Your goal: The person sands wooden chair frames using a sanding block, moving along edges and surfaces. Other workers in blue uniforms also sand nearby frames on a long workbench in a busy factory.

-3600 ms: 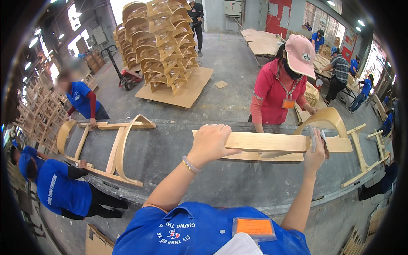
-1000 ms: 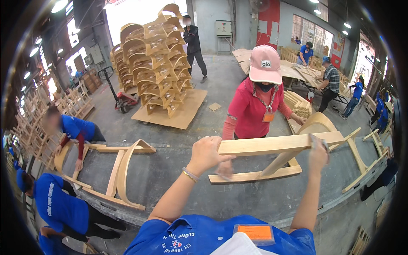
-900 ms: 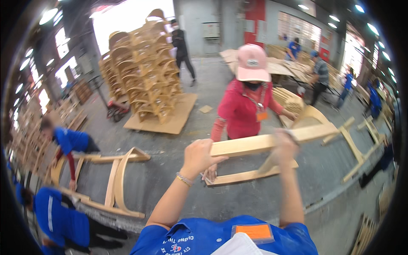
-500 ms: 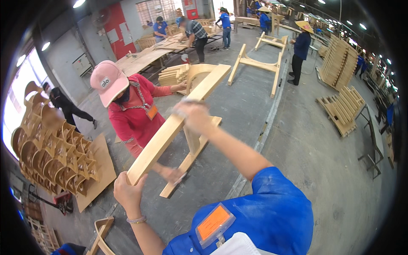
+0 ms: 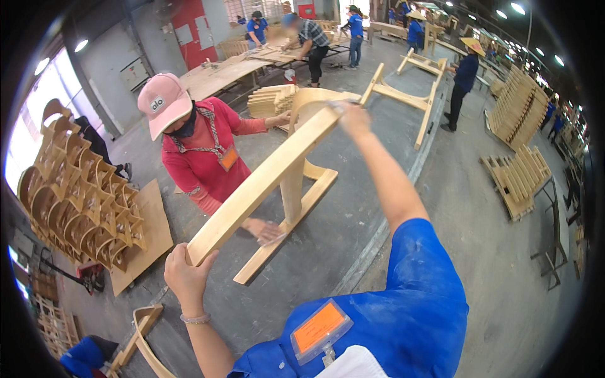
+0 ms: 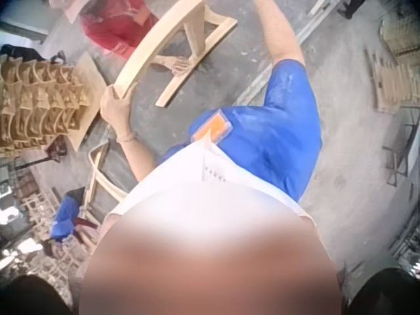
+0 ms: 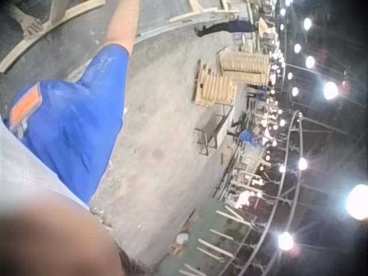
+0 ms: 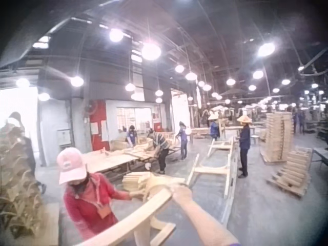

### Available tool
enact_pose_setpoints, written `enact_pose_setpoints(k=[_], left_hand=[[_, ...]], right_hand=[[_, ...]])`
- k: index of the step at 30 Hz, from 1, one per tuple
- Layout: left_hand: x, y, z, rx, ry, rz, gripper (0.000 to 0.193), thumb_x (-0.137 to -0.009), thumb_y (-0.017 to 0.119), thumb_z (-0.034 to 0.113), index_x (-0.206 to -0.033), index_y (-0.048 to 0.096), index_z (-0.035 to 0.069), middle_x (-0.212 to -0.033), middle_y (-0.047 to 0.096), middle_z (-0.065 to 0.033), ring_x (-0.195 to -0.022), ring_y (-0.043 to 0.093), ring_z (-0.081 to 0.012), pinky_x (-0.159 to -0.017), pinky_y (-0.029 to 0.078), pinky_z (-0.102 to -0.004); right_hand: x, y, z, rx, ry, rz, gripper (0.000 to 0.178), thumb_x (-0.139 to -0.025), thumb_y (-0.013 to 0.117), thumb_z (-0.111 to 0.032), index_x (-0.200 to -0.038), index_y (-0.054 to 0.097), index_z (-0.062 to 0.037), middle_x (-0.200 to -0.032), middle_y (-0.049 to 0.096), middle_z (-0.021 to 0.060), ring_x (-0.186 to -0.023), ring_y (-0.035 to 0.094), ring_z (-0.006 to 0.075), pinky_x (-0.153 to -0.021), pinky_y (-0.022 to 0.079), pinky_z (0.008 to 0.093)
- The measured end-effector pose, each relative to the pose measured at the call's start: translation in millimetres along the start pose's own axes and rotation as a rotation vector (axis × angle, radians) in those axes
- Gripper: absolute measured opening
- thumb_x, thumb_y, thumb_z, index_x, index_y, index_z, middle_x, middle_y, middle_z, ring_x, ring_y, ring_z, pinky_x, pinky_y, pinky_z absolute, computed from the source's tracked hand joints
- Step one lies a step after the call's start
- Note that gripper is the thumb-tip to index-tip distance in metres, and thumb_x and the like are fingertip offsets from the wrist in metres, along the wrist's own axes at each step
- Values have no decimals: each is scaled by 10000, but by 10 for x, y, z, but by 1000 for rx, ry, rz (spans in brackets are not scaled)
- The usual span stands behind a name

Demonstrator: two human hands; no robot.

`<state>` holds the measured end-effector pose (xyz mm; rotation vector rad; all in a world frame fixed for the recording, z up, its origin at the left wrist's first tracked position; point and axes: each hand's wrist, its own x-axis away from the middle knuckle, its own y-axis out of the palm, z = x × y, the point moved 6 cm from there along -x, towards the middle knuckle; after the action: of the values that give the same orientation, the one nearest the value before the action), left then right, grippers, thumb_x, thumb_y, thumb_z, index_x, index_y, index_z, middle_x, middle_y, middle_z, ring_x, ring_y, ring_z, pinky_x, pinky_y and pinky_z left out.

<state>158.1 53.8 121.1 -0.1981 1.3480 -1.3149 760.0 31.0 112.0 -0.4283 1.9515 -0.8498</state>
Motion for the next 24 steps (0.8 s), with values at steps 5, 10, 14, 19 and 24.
enact_pose_setpoints(k=[5,10,14,19,24], left_hand=[[23,-5,-39,-37,-12,-8,585,-691,936,434,-1000,677,10,-900,685,-177,-876,662,-393,-782,525,-468],[-117,147,-177,30,15,-65,531,-721,920,341,-1048,653,19,-917,668,-189,-903,652,-416,-794,512,-475],[-148,147,-171,-22,55,-50,542,-773,891,350,-1136,650,26,-996,683,-192,-946,661,-404,-847,511,-480],[-123,104,-70,-235,-130,-433,865,-874,774,637,-1466,553,47,-1373,622,-312,-1276,604,-424,-1106,444,-489],[-166,51,32,-287,-191,-534,918,-880,776,625,-1457,516,-40,-1373,592,-350,-1278,568,-480,-1087,455,-499]], right_hand=[[-94,-17,-223,-29,-25,-71,316,-999,544,-219,-1213,774,-183,-1098,792,115,-952,771,314,-863,611,456],[892,7,-1594,-210,-609,-74,403,-909,590,-93,-1250,748,-239,-1290,735,44,-1212,692,285,-1066,531,429],[21,-8,-593,12,-350,-128,335,-923,598,-161,-1206,769,-212,-1162,772,92,-1098,736,307,-968,575,460],[-628,-94,164,150,-100,-86,269,-916,623,-243,-1065,809,-117,-1016,793,159,-969,772,324,-864,604,493],[292,-3,-1047,-228,-571,20,366,-916,570,-195,-1212,752,-78,-1169,749,161,-1104,736,341,-955,574,477]])
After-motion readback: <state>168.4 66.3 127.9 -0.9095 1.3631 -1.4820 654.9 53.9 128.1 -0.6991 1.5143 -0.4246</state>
